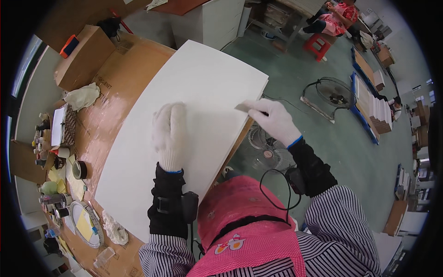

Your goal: The person scrapes the edges of white panels with a blade, wipes them with a cloth, and sets them aside. They then pick up a lid, apply a white substance to it from a bucket, and walk across the room.

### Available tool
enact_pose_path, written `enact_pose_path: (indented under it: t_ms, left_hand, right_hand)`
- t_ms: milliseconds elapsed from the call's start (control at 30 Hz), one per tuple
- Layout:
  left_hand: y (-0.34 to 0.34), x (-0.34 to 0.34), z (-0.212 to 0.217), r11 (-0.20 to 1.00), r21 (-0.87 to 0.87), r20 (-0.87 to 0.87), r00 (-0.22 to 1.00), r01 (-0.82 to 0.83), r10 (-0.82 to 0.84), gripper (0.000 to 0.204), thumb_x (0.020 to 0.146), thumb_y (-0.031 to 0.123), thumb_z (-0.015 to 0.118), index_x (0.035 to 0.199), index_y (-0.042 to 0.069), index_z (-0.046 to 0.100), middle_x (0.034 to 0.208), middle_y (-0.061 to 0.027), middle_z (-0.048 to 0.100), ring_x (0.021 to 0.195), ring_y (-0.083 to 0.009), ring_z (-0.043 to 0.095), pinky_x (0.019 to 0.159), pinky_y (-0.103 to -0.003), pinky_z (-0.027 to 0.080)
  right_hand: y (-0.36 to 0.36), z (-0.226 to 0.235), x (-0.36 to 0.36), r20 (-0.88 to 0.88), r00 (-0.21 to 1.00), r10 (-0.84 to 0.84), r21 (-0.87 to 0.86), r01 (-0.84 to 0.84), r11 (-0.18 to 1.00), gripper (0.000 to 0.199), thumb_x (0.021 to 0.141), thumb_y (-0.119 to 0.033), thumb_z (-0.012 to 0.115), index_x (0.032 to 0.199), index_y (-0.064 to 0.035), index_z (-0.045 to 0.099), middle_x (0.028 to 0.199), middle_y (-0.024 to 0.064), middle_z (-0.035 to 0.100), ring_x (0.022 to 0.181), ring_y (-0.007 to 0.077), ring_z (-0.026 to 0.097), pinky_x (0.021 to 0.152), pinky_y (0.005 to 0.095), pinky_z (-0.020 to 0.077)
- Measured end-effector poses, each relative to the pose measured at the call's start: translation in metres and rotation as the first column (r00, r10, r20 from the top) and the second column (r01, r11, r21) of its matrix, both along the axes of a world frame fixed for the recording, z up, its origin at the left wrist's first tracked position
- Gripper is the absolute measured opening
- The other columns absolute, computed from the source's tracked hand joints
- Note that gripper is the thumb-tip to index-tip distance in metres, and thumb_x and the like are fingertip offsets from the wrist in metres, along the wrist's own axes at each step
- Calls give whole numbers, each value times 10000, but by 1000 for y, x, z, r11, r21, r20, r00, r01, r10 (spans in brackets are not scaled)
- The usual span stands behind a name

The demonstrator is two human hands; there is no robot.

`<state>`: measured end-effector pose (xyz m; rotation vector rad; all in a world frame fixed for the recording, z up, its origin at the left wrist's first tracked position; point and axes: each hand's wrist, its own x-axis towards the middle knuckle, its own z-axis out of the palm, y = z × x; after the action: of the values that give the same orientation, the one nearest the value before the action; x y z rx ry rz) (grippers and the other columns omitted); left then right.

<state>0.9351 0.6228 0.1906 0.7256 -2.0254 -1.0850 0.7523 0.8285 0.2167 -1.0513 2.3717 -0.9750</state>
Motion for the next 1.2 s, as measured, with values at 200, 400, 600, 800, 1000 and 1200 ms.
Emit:
enact_pose_path:
  t_ms: [200, 400, 600, 800, 1000, 1200]
  left_hand:
    - [-10, -3, 8, 980, 196, -51, 999, 28, -18, 313, 989, 236, 520, 1059, -26, 676, 1077, -139, 667, 993, -224, 620, 922, -327, 469]
    - [-16, 2, 11, 972, 236, -23, 1000, -14, 20, 314, 970, 221, 522, 1017, -41, 688, 1043, -117, 677, 986, -197, 616, 906, -318, 468]
    - [-14, -6, 14, 981, 194, -28, 999, 23, -18, 309, 961, 201, 511, 984, -46, 695, 993, -116, 671, 949, -196, 609, 891, -314, 468]
    - [-18, -4, 6, 992, 128, -13, 1000, 0, 1, 297, 958, 178, 504, 964, -56, 686, 951, -124, 671, 945, -208, 602, 886, -312, 463]
    - [-18, -5, 14, 994, 97, 9, 999, 51, -53, 282, 963, 159, 499, 946, -56, 680, 954, -122, 664, 924, -209, 589, 859, -310, 461]
    - [-18, -9, 12, 988, 134, 3, 997, 81, -82, 270, 964, 146, 501, 935, -58, 677, 963, -124, 659, 941, -208, 583, 864, -312, 457]
  right_hand:
    - [0, 4, -25, -126, 985, -114, -14, 113, 993, 309, 903, -226, 595, 1173, -136, 714, 1037, 147, 706, 967, 295, 674, 857, 359, 515]
    - [-4, -4, -10, -118, 992, -35, 29, 39, 999, 312, 908, -219, 594, 1196, -157, 698, 1039, 163, 701, 976, 294, 676, 857, 344, 515]
    - [3, -2, -36, -205, 962, -179, -49, 172, 984, 300, 915, -203, 591, 1193, -166, 699, 985, 135, 688, 921, 299, 668, 802, 352, 512]
    - [3, 6, -20, -157, 985, -75, 17, 78, 997, 293, 914, -200, 592, 1179, -143, 703, 898, 126, 660, 839, 298, 652, 748, 359, 501]
    - [6, 5, -20, -169, 984, -49, 25, 54, 998, 300, 911, -186, 593, 1189, -149, 699, 828, 115, 616, 759, 277, 623, 694, 356, 480]
    - [6, 8, -24, -198, 974, -106, 47, 117, 992, 310, 909, -131, 603, 1205, -90, 685, 767, 83, 567, 694, 186, 561, 657, 301, 437]
